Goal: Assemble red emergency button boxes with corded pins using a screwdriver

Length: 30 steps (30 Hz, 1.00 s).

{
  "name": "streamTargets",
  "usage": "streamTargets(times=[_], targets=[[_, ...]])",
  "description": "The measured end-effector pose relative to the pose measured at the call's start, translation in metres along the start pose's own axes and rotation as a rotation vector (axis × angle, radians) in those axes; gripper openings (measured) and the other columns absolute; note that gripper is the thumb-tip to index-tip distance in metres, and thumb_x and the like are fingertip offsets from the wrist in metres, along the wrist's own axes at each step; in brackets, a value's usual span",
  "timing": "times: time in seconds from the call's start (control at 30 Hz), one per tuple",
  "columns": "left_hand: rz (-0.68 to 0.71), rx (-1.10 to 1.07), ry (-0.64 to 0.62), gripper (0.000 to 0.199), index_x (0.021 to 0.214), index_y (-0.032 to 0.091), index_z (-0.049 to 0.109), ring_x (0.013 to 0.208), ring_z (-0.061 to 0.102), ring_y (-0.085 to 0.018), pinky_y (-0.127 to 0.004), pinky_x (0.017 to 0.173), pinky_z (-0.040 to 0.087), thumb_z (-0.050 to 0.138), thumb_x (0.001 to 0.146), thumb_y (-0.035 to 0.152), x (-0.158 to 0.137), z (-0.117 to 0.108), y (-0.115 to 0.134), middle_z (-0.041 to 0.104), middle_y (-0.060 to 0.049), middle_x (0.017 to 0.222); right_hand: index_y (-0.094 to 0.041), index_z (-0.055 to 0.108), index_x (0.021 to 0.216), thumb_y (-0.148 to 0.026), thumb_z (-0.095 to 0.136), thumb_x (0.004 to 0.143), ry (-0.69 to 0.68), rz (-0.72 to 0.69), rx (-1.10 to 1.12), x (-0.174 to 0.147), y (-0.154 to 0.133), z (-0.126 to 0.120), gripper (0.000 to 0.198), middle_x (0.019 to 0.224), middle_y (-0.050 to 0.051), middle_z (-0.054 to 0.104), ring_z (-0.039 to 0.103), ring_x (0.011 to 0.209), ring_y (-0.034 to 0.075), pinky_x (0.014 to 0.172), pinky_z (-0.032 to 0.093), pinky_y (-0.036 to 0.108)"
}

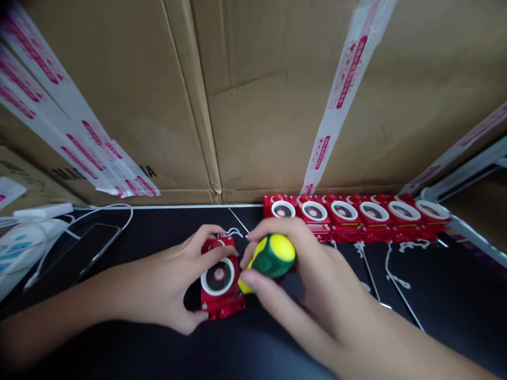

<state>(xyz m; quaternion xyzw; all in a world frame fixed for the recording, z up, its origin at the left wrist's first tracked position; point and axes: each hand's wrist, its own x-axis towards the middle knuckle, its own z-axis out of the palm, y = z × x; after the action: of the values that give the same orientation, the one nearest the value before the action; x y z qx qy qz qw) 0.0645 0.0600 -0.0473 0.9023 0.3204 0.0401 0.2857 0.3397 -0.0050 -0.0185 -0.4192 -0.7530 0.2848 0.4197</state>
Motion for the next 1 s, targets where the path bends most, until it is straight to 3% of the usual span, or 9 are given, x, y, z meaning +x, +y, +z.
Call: streamTargets(times=[0.17,0.37,0.47,0.63,0.83,1.0], targets=[[-0.022,-0.057,0.115,0.100,0.158,0.031,0.044,0.144,0.050,-0.039,-0.055,0.126,0.047,0.086,0.068,0.028,-0.005,0.025,0.000,0.047,-0.012,0.149,-0.037,0.055,0.136,-0.032,0.068,0.106,0.098,0.025,0.039,-0.010,0.010,0.013,0.033,0.109,0.006,0.073,0.074,0.083,0.023,0.060,0.063,0.033],[0.069,-0.137,0.291,0.090,0.150,0.026,0.043,0.154,0.039,-0.041,-0.061,0.133,0.034,0.084,0.069,0.026,0.010,0.054,-0.001,0.041,-0.015,0.158,-0.039,0.052,0.136,-0.036,0.071,0.105,0.197,0.040,0.057,-0.026,0.023,0.014,0.037,0.112,0.005,0.070,0.071,0.082,0.023,0.056,0.063,0.033],[0.110,-0.126,0.287,0.088,0.150,0.026,0.043,0.154,0.040,-0.039,-0.059,0.133,0.035,0.086,0.073,0.027,0.015,0.059,-0.005,0.041,-0.016,0.158,-0.040,0.051,0.135,-0.037,0.069,0.106,0.213,0.038,0.108,-0.029,0.027,0.012,0.035,0.112,0.004,0.069,0.069,0.082,0.022,0.054,0.064,0.033],[0.057,-0.110,0.283,0.099,0.159,0.029,0.036,0.160,0.031,-0.043,-0.064,0.132,0.035,0.091,0.081,0.056,0.010,0.062,-0.015,0.030,-0.018,0.163,-0.041,0.050,0.135,-0.033,0.066,0.108,0.083,-0.007,0.092,-0.024,0.026,0.003,0.033,0.114,0.004,0.070,0.070,0.082,0.021,0.053,0.062,0.030],[0.148,-0.078,0.346,0.095,0.157,0.034,0.037,0.149,0.043,-0.038,-0.060,0.129,0.040,0.090,0.078,0.035,0.000,0.065,-0.022,0.044,-0.013,0.156,-0.034,0.062,0.121,-0.037,0.072,0.103,-0.070,-0.080,-0.138,0.001,-0.001,-0.007,0.022,0.108,0.003,0.072,0.069,0.072,0.019,0.061,0.061,0.033],[0.163,-0.086,0.358,0.093,0.153,0.032,0.039,0.146,0.046,-0.038,-0.059,0.126,0.043,0.089,0.076,0.032,-0.002,0.064,-0.023,0.045,-0.013,0.154,-0.034,0.060,0.122,-0.027,0.076,0.098,-0.012,-0.156,-0.219,0.004,-0.015,-0.013,0.030,0.104,-0.001,0.074,0.071,0.079,0.018,0.067,0.059,0.029]])
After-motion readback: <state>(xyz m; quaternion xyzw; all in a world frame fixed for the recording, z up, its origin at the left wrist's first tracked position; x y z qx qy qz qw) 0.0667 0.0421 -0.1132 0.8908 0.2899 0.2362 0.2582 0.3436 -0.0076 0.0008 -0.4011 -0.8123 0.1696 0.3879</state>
